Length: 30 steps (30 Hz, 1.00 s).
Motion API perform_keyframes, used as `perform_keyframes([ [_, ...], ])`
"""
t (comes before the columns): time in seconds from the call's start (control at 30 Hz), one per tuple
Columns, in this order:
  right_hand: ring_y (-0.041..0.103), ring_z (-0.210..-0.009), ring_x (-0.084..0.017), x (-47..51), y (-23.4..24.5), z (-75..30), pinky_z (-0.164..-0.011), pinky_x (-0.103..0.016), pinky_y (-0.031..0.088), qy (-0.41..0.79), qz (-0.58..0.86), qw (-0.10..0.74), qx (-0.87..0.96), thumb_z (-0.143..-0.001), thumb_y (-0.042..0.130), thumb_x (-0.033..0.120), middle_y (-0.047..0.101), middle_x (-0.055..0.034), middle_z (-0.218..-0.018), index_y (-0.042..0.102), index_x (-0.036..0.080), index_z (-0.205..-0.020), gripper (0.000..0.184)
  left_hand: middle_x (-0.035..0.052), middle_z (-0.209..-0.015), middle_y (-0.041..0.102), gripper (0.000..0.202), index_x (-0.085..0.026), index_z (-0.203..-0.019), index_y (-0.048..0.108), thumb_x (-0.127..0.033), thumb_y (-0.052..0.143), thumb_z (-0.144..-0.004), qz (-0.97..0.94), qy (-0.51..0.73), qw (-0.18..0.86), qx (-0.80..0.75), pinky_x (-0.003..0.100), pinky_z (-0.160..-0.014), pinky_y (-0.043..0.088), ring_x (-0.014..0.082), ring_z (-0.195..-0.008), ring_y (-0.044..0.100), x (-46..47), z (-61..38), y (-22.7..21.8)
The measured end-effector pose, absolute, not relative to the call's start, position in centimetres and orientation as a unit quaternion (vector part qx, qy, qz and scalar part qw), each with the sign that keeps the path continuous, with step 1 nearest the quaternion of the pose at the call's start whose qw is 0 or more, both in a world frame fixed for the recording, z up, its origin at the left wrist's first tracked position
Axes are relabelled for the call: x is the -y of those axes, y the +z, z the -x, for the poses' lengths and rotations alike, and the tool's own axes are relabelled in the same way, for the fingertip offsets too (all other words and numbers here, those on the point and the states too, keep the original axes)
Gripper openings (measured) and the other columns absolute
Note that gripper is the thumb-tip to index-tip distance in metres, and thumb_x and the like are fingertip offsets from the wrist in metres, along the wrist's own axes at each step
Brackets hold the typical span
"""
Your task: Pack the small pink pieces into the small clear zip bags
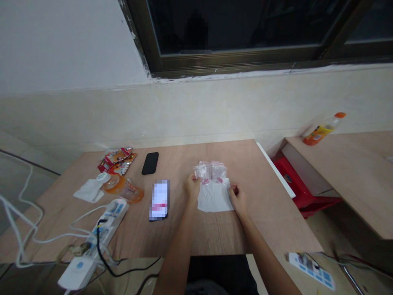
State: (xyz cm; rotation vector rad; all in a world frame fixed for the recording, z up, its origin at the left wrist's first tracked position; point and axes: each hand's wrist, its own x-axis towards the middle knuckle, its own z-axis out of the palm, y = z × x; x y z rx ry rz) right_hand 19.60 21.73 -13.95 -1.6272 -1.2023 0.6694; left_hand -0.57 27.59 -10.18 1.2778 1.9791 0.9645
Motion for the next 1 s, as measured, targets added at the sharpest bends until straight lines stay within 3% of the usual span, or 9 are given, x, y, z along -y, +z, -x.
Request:
perform_keyframes([
  [0.13,0.058,-0.062,-0.019,-21.5,-13.6,-19.7,-0.059,-0.028,0.045,0.279,0.667,0.488,0.489,-0.083,0.047,0.051,0.063,-0.0033,-0.068,0.064,0.017,-0.093,0.039,0.0037,-0.073,0.065,0.012,-0.018,-0.076,0.062,-0.028,0.056,-0.079,-0.485,0.464,0.331,-0.664,0.026,-0.065,0.045,0.0171,-0.069,0.062,-27.2,1.8,-9.8],
  [0.47,0.048,-0.055,-0.014,-21.4,-11.7,-15.4,-0.052,-0.026,0.039,0.335,0.596,0.540,0.491,-0.082,0.054,0.047,0.058,0.0001,-0.067,0.064,0.016,-0.097,0.035,0.0090,-0.086,0.072,0.023,-0.015,-0.082,0.064,-0.037,0.063,-0.075,-0.486,0.526,0.398,-0.573,0.028,-0.070,0.051,0.0203,-0.080,0.067,-26.9,4.1,-9.1],
  [0.67,0.048,-0.058,-0.013,-21.5,-11.2,-13.1,-0.054,-0.025,0.038,0.370,0.562,0.528,0.518,-0.084,0.054,0.045,0.057,0.0008,-0.069,0.064,0.018,-0.096,0.031,0.0022,-0.068,0.064,0.028,-0.015,-0.070,0.058,-0.037,0.073,-0.064,-0.389,0.573,0.485,-0.534,0.024,-0.058,0.048,0.0143,-0.063,0.061,-29.1,1.8,-9.5],
  [0.8,0.048,-0.060,-0.013,-21.3,-11.7,-13.7,-0.056,-0.025,0.039,0.375,0.562,0.535,0.506,-0.082,0.056,0.046,0.058,0.0004,-0.071,0.064,0.017,-0.095,0.032,-0.0009,-0.071,0.062,0.032,-0.017,-0.077,0.056,-0.038,0.075,-0.062,-0.287,0.623,0.531,-0.498,0.023,-0.059,0.049,0.0114,-0.060,0.060,-28.9,0.9,-9.1],
  [1.0,0.046,-0.060,-0.013,-21.2,-12.8,-14.4,-0.055,-0.026,0.038,0.391,0.572,0.540,0.479,-0.082,0.057,0.045,0.057,-0.0008,-0.071,0.063,0.017,-0.095,0.032,0.0035,-0.081,0.066,0.034,-0.018,-0.088,0.058,-0.037,0.075,-0.066,-0.286,0.610,0.559,-0.483,0.026,-0.063,0.050,0.0145,-0.066,0.063,-29.9,0.3,-8.7],
])
